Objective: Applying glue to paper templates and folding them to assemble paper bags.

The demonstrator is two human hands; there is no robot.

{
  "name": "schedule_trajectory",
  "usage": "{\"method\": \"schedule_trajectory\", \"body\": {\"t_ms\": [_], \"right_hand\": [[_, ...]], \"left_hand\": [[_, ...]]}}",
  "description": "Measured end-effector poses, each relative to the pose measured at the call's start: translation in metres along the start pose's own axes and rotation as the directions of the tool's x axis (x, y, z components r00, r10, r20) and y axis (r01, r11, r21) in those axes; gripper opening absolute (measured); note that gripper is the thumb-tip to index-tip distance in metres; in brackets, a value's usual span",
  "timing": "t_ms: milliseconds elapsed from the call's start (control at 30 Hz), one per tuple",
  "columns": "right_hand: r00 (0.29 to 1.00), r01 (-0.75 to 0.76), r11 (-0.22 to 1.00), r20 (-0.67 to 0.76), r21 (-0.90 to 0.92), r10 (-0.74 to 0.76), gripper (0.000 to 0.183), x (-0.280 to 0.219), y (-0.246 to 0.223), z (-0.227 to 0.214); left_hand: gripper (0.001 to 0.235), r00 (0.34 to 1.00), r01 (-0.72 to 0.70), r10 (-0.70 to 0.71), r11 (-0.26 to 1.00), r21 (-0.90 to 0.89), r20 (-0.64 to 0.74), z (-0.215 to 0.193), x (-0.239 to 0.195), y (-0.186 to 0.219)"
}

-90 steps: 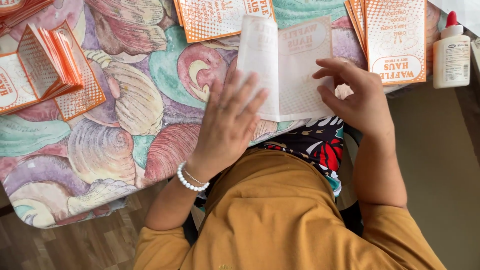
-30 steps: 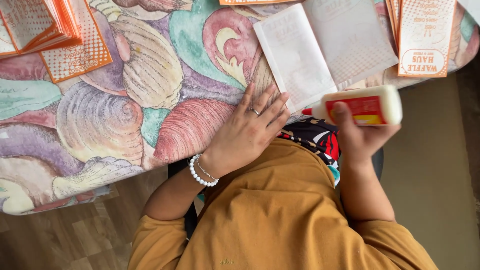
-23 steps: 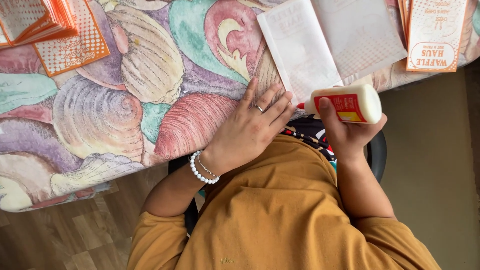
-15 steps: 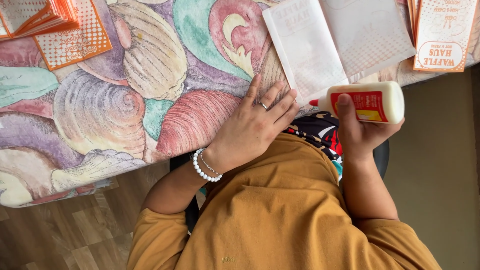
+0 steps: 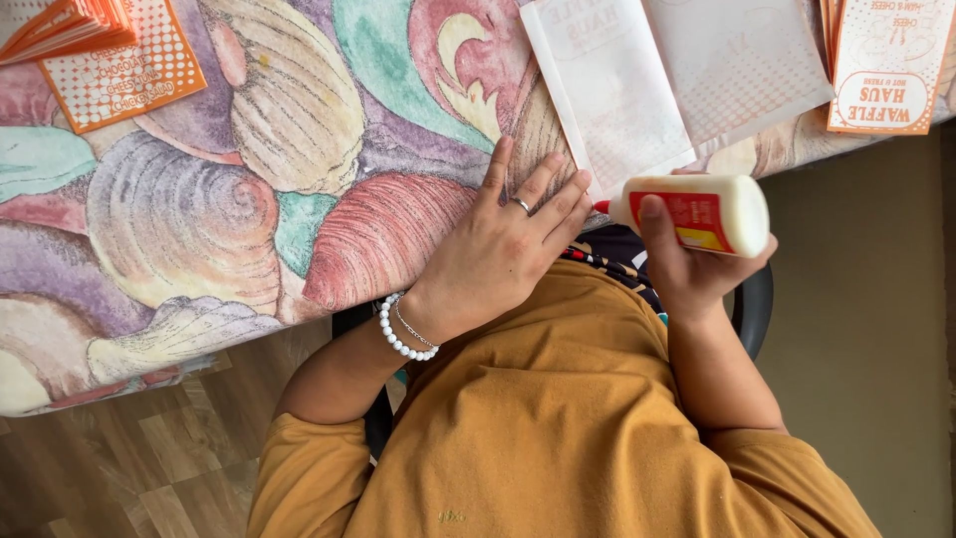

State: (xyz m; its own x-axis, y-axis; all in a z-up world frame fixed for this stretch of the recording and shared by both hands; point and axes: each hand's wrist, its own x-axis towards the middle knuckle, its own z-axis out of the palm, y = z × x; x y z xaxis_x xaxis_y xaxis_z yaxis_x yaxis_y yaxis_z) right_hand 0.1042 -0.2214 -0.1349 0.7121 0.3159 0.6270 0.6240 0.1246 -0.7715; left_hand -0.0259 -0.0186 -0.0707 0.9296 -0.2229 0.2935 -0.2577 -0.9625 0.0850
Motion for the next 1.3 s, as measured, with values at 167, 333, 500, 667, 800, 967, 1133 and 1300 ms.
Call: {"method": "schedule_trajectory", "body": {"t_ms": [167, 333, 500, 667, 800, 967, 1133, 1300], "right_hand": [[0.984, -0.071, 0.986, -0.176, -0.153, 0.044, 0.061, 0.007, 0.007, -0.007], [0.997, -0.052, 0.994, -0.058, -0.101, 0.046, 0.054, 0.012, -0.009, 0.004], [0.996, -0.046, 0.998, -0.084, -0.042, 0.042, 0.065, 0.016, -0.008, 0.000], [0.973, -0.104, 0.983, -0.222, -0.152, 0.068, 0.032, 0.028, -0.007, -0.012], [0.966, -0.144, 0.977, -0.237, -0.156, 0.104, 0.025, 0.025, -0.025, 0.006], [0.970, -0.062, 0.953, -0.243, -0.297, -0.013, 0.031, 0.033, -0.007, -0.009], [0.970, 0.021, 0.934, -0.221, -0.357, -0.106, 0.025, 0.052, -0.008, -0.013], [0.956, -0.137, 0.955, -0.286, -0.264, 0.058, 0.029, 0.025, -0.008, -0.003]], "left_hand": [[0.046, 1.000, 0.014, -0.014, 1.000, -0.001, -0.003, 0.001, -0.001, 0.000], [0.047, 1.000, 0.011, -0.011, 1.000, 0.026, 0.015, 0.000, 0.000, 0.000], [0.046, 1.000, 0.015, -0.016, 1.000, 0.021, 0.010, 0.000, 0.000, 0.000], [0.042, 1.000, 0.024, -0.023, 0.997, 0.072, -0.008, 0.001, 0.001, 0.001], [0.047, 0.999, 0.019, -0.023, 0.994, 0.107, 0.031, 0.003, 0.001, 0.002], [0.047, 1.000, 0.022, -0.022, 0.998, 0.065, 0.005, 0.002, 0.001, 0.001], [0.047, 1.000, 0.020, -0.020, 0.997, 0.078, -0.003, 0.001, 0.001, 0.001], [0.047, 1.000, 0.020, -0.023, 0.994, 0.106, 0.020, 0.002, 0.001, 0.001]]}}
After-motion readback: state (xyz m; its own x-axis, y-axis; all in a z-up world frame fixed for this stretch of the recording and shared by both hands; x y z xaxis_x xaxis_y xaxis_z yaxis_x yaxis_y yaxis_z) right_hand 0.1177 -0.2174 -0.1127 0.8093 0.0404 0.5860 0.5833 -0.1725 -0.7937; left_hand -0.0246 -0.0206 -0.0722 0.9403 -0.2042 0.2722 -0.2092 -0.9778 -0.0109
